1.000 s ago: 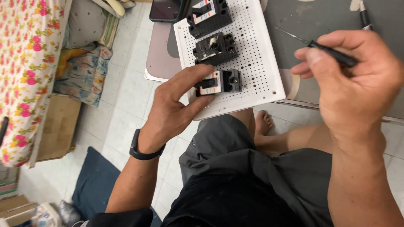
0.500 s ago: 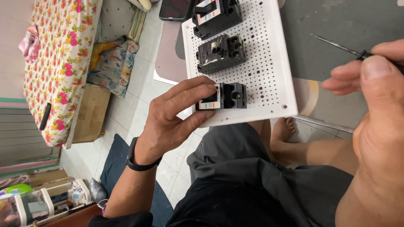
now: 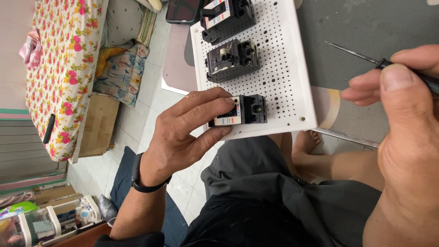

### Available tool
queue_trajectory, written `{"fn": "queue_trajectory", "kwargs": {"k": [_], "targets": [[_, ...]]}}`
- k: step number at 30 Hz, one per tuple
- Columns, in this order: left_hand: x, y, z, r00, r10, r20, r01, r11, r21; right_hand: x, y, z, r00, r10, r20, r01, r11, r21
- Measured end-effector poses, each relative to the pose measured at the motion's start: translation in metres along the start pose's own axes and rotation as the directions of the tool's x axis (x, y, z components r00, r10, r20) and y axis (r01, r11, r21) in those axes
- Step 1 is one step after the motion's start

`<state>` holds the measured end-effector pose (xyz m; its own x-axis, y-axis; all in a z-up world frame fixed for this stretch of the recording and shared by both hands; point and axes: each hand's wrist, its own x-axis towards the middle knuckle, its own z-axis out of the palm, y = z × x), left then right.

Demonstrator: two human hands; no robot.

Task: The person sits on the floor and uses a screwdriver to disassemble and reassemble small black electrical components on a white perforated board. They manipulate the components with their hands, removing and tightening screws to adjust internal parts.

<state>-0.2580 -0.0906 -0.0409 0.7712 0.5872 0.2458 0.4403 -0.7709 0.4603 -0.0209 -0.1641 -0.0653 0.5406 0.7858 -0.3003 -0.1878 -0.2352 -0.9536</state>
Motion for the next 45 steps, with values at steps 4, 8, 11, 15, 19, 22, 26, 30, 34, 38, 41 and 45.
{"fn": "queue_trajectory", "kwargs": {"k": [4, 8, 11, 15, 19, 22, 26, 30, 34, 38, 41, 45], "targets": [[0.001, 0.0, 0.001, 0.999, -0.033, 0.008, 0.033, 0.999, -0.043, 0.008, 0.02, -0.011, 0.955, -0.282, 0.091, 0.287, 0.957, -0.051], [0.0, 0.0, 0.003, 0.999, -0.054, -0.002, 0.054, 0.998, -0.011, 0.01, 0.021, -0.013, 0.944, -0.313, 0.103, 0.319, 0.947, -0.046], [0.004, 0.004, 0.002, 0.997, -0.076, 0.009, 0.076, 0.997, -0.001, 0.009, 0.017, -0.012, 0.954, -0.29, 0.083, 0.294, 0.955, -0.048], [0.006, 0.005, 0.001, 0.998, -0.067, 0.016, 0.067, 0.998, -0.008, 0.012, 0.019, -0.014, 0.959, -0.27, 0.09, 0.271, 0.963, -0.005], [0.008, 0.006, 0.0, 0.997, -0.055, 0.053, 0.056, 0.998, -0.033, 0.015, 0.022, -0.016, 0.883, -0.445, 0.147, 0.449, 0.893, 0.009], [0.006, 0.006, -0.001, 0.995, -0.086, 0.043, 0.088, 0.995, -0.052, 0.013, 0.021, -0.015, 0.884, -0.449, 0.132, 0.45, 0.892, 0.023], [0.002, 0.003, -0.005, 0.995, -0.093, 0.027, 0.095, 0.988, -0.12, 0.013, 0.023, -0.013, 0.884, -0.455, 0.105, 0.452, 0.89, 0.05], [0.001, 0.001, -0.002, 0.995, -0.096, 0.029, 0.099, 0.986, -0.135, 0.018, 0.032, -0.015, 0.869, -0.48, 0.124, 0.476, 0.877, 0.064], [0.002, 0.0, 0.001, 0.996, -0.085, 0.019, 0.087, 0.985, -0.151, 0.014, 0.026, -0.014, 0.886, -0.448, 0.118, 0.446, 0.894, 0.043], [0.001, -0.002, 0.002, 0.993, -0.115, -0.003, 0.114, 0.987, -0.11, 0.013, 0.019, -0.016, 0.889, -0.435, 0.142, 0.437, 0.899, 0.02], [0.001, -0.001, 0.002, 0.995, -0.102, 0.002, 0.102, 0.99, -0.094, 0.01, 0.012, -0.014, 0.927, -0.352, 0.13, 0.356, 0.935, -0.001], [0.003, 0.001, 0.0, 0.992, -0.128, 0.014, 0.129, 0.989, -0.077, 0.009, 0.009, -0.015, 0.925, -0.341, 0.168, 0.342, 0.939, 0.022]]}}
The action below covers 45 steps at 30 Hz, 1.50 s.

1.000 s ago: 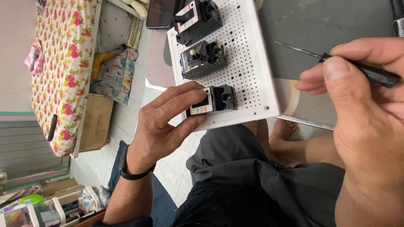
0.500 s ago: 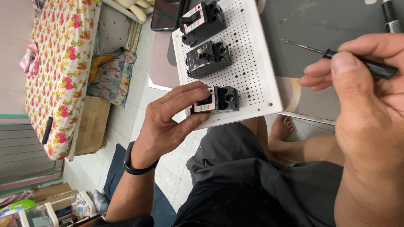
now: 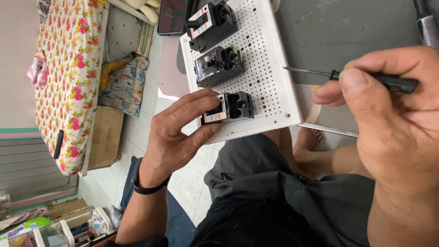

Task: The person sits on the floor and uses a screwdriver to disassemble and reassemble small black electrical components on a white perforated board. They manipulate the components with their hands, removing and tightening screws to adjust internal parts.

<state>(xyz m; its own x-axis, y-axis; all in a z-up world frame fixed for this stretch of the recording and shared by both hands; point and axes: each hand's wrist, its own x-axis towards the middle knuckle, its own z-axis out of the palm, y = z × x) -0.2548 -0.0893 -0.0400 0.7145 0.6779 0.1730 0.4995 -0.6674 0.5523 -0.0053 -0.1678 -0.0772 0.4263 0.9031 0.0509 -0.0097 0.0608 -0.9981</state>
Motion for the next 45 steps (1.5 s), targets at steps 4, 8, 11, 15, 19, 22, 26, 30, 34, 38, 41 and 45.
{"fn": "queue_trajectory", "kwargs": {"k": [4, 8, 11, 15, 19, 22, 26, 30, 34, 38, 41, 45], "targets": [[-0.001, 0.0, -0.001, 1.0, 0.014, 0.011, -0.014, 1.0, 0.003, 0.003, -0.025, 0.009, 0.948, 0.306, -0.092, -0.298, 0.95, 0.09], [0.001, 0.002, -0.002, 1.0, 0.023, 0.021, -0.023, 1.0, 0.003, 0.0, -0.011, 0.004, 0.974, 0.212, -0.076, -0.209, 0.977, 0.045], [0.003, 0.004, -0.001, 0.999, 0.02, 0.041, -0.021, 1.0, 0.021, -0.003, 0.018, -0.002, 0.994, -0.108, 0.009, 0.108, 0.994, 0.02], [0.003, 0.004, -0.002, 0.999, 0.02, 0.042, -0.022, 0.999, 0.035, 0.005, 0.013, -0.005, 0.951, -0.293, 0.099, 0.292, 0.956, 0.026], [0.004, 0.002, -0.003, 0.998, 0.033, 0.054, -0.034, 0.999, 0.027, 0.011, 0.002, -0.002, 0.9, -0.403, 0.169, 0.407, 0.913, 0.009], [0.004, 0.002, -0.002, 0.998, 0.029, 0.051, -0.029, 0.999, 0.014, 0.013, -0.005, -0.003, 0.88, -0.419, 0.224, 0.461, 0.867, -0.188], [-0.001, -0.003, -0.001, 0.999, 0.029, 0.04, -0.029, 1.0, 0.009, 0.023, -0.002, -0.001, 0.773, -0.493, 0.4, 0.632, 0.661, -0.406], [-0.001, -0.002, 0.0, 0.998, 0.055, 0.02, -0.055, 0.998, 0.007, 0.029, -0.01, 0.004, 0.705, -0.513, 0.49, 0.702, 0.602, -0.38], [-0.002, -0.005, 0.001, 0.997, 0.075, 0.016, -0.075, 0.997, 0.014, 0.03, -0.012, 0.01, 0.682, -0.506, 0.527, 0.724, 0.567, -0.392], [-0.003, -0.007, 0.001, 0.996, 0.091, 0.017, -0.091, 0.996, 0.005, 0.03, -0.009, 0.017, 0.676, -0.517, 0.526, 0.734, 0.539, -0.413], [-0.004, -0.009, 0.002, 0.996, 0.094, 0.012, -0.094, 0.996, 0.003, 0.031, -0.01, 0.019, 0.674, -0.5, 0.544, 0.734, 0.535, -0.419], [-0.006, -0.011, 0.002, 0.995, 0.096, 0.004, -0.096, 0.995, -0.016, 0.03, -0.018, 0.021, 0.718, -0.438, 0.541, 0.694, 0.514, -0.505]]}}
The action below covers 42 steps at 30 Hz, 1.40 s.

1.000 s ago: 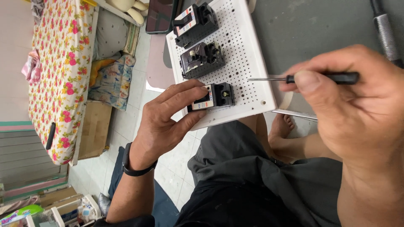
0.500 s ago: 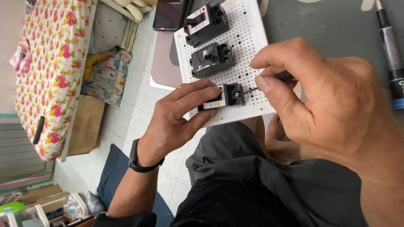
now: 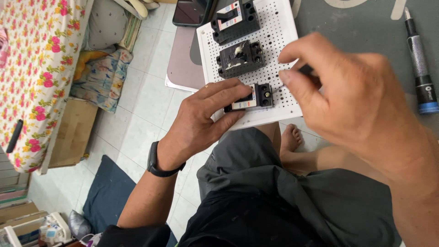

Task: The person sits on the floor and uses a screwdriver to disassemble and reassemble small black electrical components on a white perforated board. They manipulate the components with their hands, removing and tightening screws to adjust internal parts.

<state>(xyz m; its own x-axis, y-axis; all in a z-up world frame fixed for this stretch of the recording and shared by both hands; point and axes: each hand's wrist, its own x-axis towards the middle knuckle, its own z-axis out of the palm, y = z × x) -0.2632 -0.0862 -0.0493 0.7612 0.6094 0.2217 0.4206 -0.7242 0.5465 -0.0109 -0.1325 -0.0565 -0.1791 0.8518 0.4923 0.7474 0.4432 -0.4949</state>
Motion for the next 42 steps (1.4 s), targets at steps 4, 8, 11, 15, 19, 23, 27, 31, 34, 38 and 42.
{"fn": "queue_trajectory", "kwargs": {"k": [4, 8, 11, 15, 19, 23, 27, 31, 34, 38, 42], "targets": [[-0.003, -0.004, 0.001, 1.0, -0.022, 0.002, 0.022, 1.0, 0.008, 0.007, -0.007, -0.006, 0.99, 0.133, 0.052, -0.135, 0.99, 0.041], [0.0, 0.001, -0.004, 1.0, 0.002, 0.024, -0.002, 1.0, 0.004, 0.011, -0.016, -0.012, 0.967, 0.22, 0.126, -0.223, 0.975, 0.011], [0.003, 0.002, -0.008, 0.998, 0.015, 0.059, -0.017, 0.999, 0.028, 0.007, -0.013, -0.01, 0.987, 0.118, 0.112, -0.106, 0.988, -0.111], [0.007, 0.006, -0.013, 0.995, 0.036, 0.088, -0.038, 0.999, 0.02, 0.014, -0.01, -0.003, 0.983, 0.044, 0.179, 0.046, 0.884, -0.465], [0.013, 0.02, -0.017, 0.993, 0.027, 0.116, -0.029, 1.0, 0.011, 0.032, -0.031, -0.008, 0.943, 0.022, 0.333, 0.245, 0.631, -0.736], [0.011, 0.022, -0.014, 0.996, 0.025, 0.083, -0.027, 0.999, 0.018, 0.04, -0.041, -0.013, 0.916, -0.046, 0.4, 0.351, 0.574, -0.739], [0.003, 0.018, -0.009, 0.997, 0.003, 0.083, -0.006, 1.0, 0.03, 0.046, -0.039, -0.018, 0.869, 0.03, 0.493, 0.368, 0.627, -0.687], [0.002, 0.015, -0.008, 0.999, 0.002, 0.055, -0.005, 0.999, 0.048, 0.048, -0.042, -0.027, 0.8, -0.06, 0.596, 0.579, 0.332, -0.744], [0.001, 0.016, -0.007, 0.998, -0.022, 0.059, 0.019, 0.999, 0.048, 0.052, -0.048, -0.027, 0.838, 0.03, 0.545, 0.438, 0.559, -0.704], [0.007, 0.028, -0.007, 0.997, -0.047, 0.065, 0.048, 0.999, -0.019, 0.068, -0.055, -0.024, 0.727, 0.183, 0.662, 0.23, 0.844, -0.485], [0.011, 0.028, -0.004, 0.999, 0.004, 0.046, -0.005, 1.0, 0.004, 0.068, -0.065, -0.024, 0.656, 0.116, 0.746, 0.437, 0.747, -0.5]]}}
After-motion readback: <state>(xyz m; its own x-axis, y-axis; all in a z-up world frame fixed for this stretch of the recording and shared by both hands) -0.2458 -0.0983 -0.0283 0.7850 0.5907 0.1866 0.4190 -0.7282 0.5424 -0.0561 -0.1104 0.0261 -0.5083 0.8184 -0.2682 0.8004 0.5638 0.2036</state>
